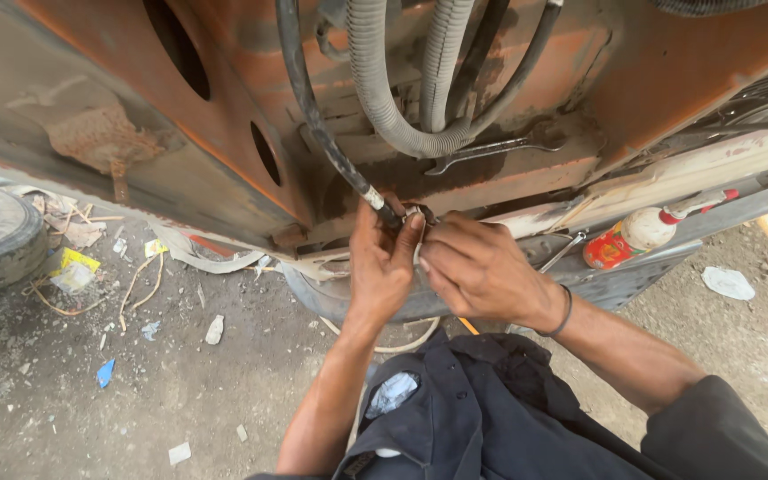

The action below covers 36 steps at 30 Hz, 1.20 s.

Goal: The person cleans a hose fitting with a cloth, then wraps white thread seal tape around the threads of two hose fittings. The person handles the tape roll and hose ends by hand, applying multiple wraps to each fitting.

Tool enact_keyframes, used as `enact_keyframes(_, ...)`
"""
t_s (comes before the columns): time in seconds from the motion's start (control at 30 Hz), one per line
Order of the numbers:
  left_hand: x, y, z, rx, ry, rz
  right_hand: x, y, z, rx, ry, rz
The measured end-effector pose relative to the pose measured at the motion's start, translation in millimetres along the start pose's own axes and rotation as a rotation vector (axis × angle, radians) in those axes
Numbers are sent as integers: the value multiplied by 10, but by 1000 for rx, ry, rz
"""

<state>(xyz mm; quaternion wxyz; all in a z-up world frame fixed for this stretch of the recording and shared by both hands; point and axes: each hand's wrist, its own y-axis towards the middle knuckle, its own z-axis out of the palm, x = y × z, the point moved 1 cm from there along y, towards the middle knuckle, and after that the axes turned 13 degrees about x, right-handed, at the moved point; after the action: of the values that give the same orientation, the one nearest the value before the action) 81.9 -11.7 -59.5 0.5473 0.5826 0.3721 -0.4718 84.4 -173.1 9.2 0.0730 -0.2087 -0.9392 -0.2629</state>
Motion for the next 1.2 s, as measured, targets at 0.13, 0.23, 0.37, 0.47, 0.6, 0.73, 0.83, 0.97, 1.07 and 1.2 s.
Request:
enact_keyframes(0.13, 92, 114, -18, -33, 231, 50, 419, 64, -131, 65, 244, -202)
enact_keyframes(0.23, 80, 231, 10, 48, -154, 18, 776, -96, -211, 144, 372, -465)
enact_keyframes(0.37, -95, 104, -147, 64, -345, -64, 407, -298, -104, -11, 375, -53)
enact_keyframes(0.47, -195, 109, -156, 70, -480, -76, -81, -478, 45, -90, 334, 296)
enact_keyframes(0.6, -276, 42, -145, 66, -496, -35, -874, -650, 158, -210, 274, 544)
enact_keyframes(0.73, -330, 26, -156, 49, -527, -46, -1606, -680, 152, -241, -65, 459)
enact_keyframes(0.83, -329, 10, -145, 62, -528, -58, -1933, -678, 289, -185, -211, 327)
enact_keyframes(0.97, -357, -41, -121, 55, -585, -66, -2181, -654, 491, -50, -192, 381)
enact_keyframes(1.07, -389, -72, -119, 49, -613, -74, -2185, -573, 491, -167, -352, 318)
enact_keyframes(1.2, -428, -132, -93, 54, -619, -91, -1753, -444, 345, -164, -303, 453)
